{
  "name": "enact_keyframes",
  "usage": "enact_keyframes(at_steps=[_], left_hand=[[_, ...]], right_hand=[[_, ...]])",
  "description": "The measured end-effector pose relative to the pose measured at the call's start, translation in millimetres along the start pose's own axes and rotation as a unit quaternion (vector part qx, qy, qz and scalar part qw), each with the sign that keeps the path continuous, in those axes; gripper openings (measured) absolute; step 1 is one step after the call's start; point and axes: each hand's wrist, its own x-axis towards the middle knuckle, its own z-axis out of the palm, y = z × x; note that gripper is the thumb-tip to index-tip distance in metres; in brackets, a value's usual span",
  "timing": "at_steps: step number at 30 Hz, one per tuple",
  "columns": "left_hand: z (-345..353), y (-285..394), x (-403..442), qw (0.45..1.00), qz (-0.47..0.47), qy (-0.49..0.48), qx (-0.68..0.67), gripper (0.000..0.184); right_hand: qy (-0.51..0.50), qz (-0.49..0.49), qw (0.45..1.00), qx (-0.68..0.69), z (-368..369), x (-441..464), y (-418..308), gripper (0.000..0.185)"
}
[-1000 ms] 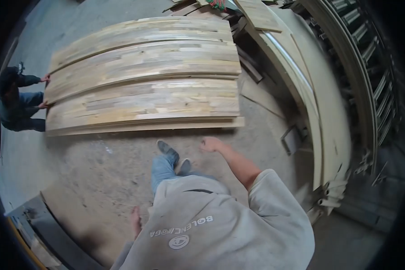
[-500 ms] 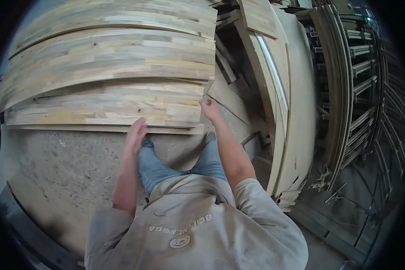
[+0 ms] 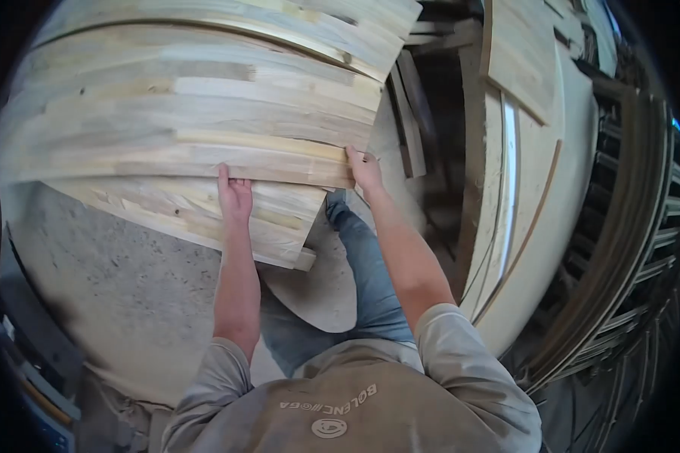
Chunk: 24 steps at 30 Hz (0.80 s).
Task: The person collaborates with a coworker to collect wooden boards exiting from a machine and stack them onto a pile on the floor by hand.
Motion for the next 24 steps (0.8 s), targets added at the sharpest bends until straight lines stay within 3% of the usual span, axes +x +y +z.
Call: enact_keyframes(at_steps=[1,3,6,7,10,12,13,14,17,20,22,24], left_hand=[[-1,-3,0,0.995,-0.055,-0.01,-0.085,0.046],[7,-11,-10,0.997,-0.069,0.004,-0.021,0.045],[16,-12,-6,0.999,-0.049,-0.003,0.009,0.044],[18,-10,-13,0.999,-0.044,-0.006,0.009,0.044],[20,14,-54,0.999,-0.025,-0.006,0.041,0.044],[-9,29,-76,0.996,-0.055,0.0,0.065,0.044],[-8,37,-92,0.996,-0.017,0.02,0.081,0.043],[-4,42,-110,0.995,0.026,0.036,0.093,0.043],[-12,81,-174,0.994,0.011,0.045,0.099,0.05],[-26,113,-232,0.992,0.06,0.029,0.107,0.058],[-24,130,-269,0.99,0.08,0.029,0.113,0.06],[-22,155,-307,0.989,0.083,0.022,0.119,0.06]], right_hand=[[0.009,-0.012,0.999,-0.03,-2,-2,0,0.093],[0.037,-0.028,0.995,-0.089,-5,14,17,0.097],[-0.009,0.004,0.998,-0.055,-17,29,15,0.099],[-0.028,-0.031,0.999,-0.008,-20,26,11,0.103],[-0.052,-0.092,0.994,-0.041,-23,43,9,0.089],[-0.132,-0.074,0.988,0.039,-34,3,-8,0.088],[-0.2,-0.057,0.972,0.109,-38,-27,-16,0.076],[-0.229,-0.004,0.964,0.133,-42,-36,-3,0.073],[-0.311,0.007,0.936,0.165,-52,-87,19,0.068],[-0.417,0.042,0.891,0.173,-55,-125,23,0.078],[-0.409,0.009,0.892,0.191,-59,-182,17,0.074],[-0.416,0.04,0.882,0.217,-70,-223,19,0.067]])
